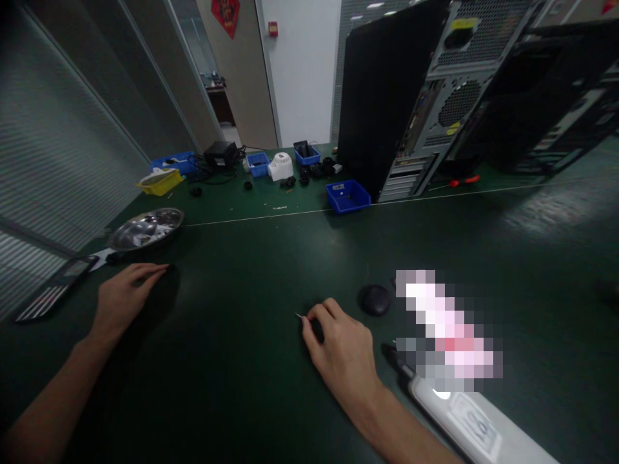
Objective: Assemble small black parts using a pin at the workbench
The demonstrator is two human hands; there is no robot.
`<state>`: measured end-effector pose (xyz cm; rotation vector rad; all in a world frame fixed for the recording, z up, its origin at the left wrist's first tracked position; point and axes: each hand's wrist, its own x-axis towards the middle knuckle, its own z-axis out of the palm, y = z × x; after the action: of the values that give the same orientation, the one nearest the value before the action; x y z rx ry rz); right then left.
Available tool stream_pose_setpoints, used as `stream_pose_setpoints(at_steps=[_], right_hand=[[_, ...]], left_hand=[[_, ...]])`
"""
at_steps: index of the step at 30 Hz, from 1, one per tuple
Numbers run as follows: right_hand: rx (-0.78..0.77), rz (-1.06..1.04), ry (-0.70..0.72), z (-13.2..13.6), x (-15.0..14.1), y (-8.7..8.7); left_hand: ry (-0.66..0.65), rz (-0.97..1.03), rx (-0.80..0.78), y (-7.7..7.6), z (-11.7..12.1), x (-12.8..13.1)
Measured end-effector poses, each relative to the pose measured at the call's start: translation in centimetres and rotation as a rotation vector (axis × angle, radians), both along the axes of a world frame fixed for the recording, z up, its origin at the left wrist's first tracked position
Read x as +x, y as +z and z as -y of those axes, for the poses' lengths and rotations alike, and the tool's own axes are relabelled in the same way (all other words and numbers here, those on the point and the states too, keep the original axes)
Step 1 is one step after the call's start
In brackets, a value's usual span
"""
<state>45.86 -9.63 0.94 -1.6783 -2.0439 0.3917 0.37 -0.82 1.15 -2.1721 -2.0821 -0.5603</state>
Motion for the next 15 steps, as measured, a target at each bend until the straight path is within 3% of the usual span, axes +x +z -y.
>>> stream_pose_setpoints(at_steps=[10, 12, 15], right_hand=[[-0.006, 0.007, 0.0, 0.1, 0.0, 0.3], [0.003, -0.002, 0.012, 0.1, 0.1, 0.3], [0.01, -0.024, 0.014, 0.2, 0.0, 0.4]], left_hand=[[-0.013, -0.031, -0.06, 0.7, -0.3, -0.2], [-0.045, 0.045, -0.042, 1.6, -0.3, 1.9], [-0.234, 0.211, -0.054, 3.1, 0.8, 8.4]])
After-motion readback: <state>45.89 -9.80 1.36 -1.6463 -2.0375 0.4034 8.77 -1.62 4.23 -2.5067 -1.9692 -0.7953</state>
